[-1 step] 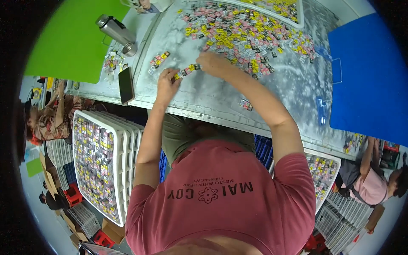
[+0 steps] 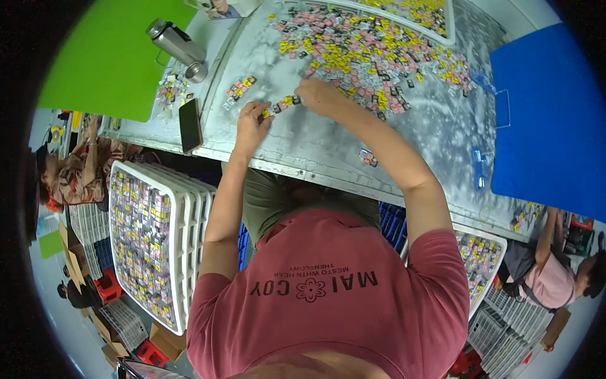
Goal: Arranging and sorting small colorful toy components into rows on a workbench in a factory setting.
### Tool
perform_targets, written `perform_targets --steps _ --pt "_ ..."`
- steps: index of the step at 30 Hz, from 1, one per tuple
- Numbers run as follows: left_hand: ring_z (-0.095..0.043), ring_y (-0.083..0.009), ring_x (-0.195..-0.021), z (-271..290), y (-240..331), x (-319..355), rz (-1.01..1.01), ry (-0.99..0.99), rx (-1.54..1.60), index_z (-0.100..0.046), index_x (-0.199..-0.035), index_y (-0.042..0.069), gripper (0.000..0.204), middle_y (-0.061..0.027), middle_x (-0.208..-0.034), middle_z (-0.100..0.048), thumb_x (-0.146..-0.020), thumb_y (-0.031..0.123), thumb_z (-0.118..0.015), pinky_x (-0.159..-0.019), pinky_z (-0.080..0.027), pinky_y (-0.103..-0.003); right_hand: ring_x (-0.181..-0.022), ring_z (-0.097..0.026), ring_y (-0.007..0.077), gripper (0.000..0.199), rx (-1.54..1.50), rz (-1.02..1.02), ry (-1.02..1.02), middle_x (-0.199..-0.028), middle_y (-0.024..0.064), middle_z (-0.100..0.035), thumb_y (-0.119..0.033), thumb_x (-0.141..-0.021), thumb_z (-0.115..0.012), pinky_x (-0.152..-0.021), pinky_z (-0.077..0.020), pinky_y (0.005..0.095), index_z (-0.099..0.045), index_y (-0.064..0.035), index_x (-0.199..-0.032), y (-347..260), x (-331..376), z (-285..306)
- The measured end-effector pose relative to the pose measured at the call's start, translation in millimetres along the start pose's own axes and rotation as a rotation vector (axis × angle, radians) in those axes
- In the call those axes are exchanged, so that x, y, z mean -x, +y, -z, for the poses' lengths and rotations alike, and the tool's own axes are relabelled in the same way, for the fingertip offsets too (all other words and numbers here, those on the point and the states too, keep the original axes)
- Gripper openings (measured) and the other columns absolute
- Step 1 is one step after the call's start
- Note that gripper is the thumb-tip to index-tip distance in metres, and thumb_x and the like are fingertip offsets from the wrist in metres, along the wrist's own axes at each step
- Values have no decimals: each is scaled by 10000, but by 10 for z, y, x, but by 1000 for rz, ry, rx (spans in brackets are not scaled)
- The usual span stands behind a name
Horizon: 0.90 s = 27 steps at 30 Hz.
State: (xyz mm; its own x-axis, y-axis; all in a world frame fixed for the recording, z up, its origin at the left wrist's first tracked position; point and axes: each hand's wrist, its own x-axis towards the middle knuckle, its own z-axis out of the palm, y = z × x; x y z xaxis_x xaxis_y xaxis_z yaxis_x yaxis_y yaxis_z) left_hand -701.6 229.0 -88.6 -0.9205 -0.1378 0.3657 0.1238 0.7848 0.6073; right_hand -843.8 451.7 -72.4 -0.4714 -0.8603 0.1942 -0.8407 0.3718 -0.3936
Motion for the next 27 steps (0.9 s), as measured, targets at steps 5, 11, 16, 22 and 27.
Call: perform_targets --steps 5,11,16,22,27 --pt "-662 -303 -901 -8 -73 47 -8 8 -52 -753 -1136 31 370 -158 -1126 -669 -772 53 -818 -809 -551 -386 -1043 -661 332 369 -31 -24 -7 -1166 110 -618 -119 -792 -762 -872 -551 467 -708 -77 -1155 -134 -29 -9" --pt "-650 -312 -969 -24 28 28 9 19 -40 -756 -1152 49 378 -151 -1169 -659 -783 77 -831 -824 -555 -385 -1068 -656 329 435 5 -146 -104 -1158 93 -606 -185 -811 -789 -892 -557 475 -702 -176 -1238 -391 -114 89" --pt "-637 -337 -1026 -67 45 40 -7 29 -46 -772 -1115 63 352 -147 -1128 -679 -773 107 -842 -910 -531 -412 -1039 -667 297 378 77 -125 -86 -1112 52 -596 -217 -857 -770 -870 -560 445 -694 -186 -1226 -424 -110 0" --pt "-642 -341 -1012 -91 119 29 -43 33 -46 -778 -1069 58 317 -142 -1084 -689 -766 119 -848 -915 -528 -422 -961 -650 290 242 51 -56 107 -1024 69 -605 -189 -861 -744 -835 -549 429 -737 -156 -1100 -356 5 -138" --pt "-678 -277 -869 59 522 -40 -28 -102 86 -778 -1043 42 267 -127 -1044 -691 -783 67 -830 -746 -559 -353 -968 -648 306 239 -33 -85 19 -1001 84 -611 -248 -890 -713 -801 -541 425 -734 -133 -1099 -455 297 298"
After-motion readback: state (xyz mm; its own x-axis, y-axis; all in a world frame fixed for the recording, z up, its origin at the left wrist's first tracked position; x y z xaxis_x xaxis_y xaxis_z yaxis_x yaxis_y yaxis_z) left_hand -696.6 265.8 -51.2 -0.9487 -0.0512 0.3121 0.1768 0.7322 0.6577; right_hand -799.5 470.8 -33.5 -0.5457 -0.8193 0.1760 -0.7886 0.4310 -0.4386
